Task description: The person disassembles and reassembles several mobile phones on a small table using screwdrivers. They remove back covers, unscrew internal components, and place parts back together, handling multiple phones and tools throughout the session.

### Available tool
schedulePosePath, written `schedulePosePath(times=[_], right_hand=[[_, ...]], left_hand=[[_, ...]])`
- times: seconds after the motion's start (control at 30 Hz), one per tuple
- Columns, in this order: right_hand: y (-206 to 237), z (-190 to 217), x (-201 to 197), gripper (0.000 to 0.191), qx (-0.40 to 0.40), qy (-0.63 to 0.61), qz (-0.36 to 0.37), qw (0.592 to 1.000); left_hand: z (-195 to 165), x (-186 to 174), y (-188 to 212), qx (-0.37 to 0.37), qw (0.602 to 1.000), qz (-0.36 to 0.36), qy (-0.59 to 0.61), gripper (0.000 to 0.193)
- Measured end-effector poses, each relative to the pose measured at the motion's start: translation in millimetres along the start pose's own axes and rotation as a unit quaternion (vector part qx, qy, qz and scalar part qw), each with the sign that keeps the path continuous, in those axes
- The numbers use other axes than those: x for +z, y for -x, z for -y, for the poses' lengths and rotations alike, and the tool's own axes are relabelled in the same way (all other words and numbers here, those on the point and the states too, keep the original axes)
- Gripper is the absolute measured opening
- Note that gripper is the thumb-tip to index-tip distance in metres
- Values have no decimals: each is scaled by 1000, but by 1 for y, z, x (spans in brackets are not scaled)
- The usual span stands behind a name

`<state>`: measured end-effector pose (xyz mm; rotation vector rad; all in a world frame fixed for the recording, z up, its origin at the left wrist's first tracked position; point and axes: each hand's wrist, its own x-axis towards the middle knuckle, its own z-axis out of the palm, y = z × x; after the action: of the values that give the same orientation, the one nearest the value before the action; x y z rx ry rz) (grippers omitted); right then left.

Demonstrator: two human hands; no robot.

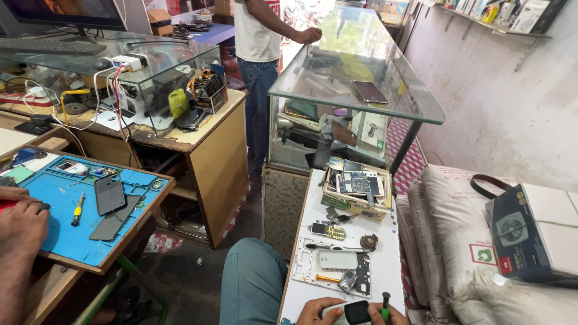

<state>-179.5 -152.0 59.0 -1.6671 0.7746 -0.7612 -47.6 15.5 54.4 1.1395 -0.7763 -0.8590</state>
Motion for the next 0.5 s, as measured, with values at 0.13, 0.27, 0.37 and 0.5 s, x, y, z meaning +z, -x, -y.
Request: schedulePosePath(times=[0.13,0.27,0.37,0.5], right_hand=[[4,-8,-3,19,-3,3,-6,1000],[23,-19,-10,19,11,-39,29,999],[21,-16,-15,29,10,-125,7,992],[10,4,-37,42,52,-423,62,902]], left_hand=[[9,5,6,-6,999,-37,-27,30],[15,11,22,-54,996,-55,36,29],[12,13,20,-52,994,-45,85,29],[9,11,16,-70,982,-95,150,36]])
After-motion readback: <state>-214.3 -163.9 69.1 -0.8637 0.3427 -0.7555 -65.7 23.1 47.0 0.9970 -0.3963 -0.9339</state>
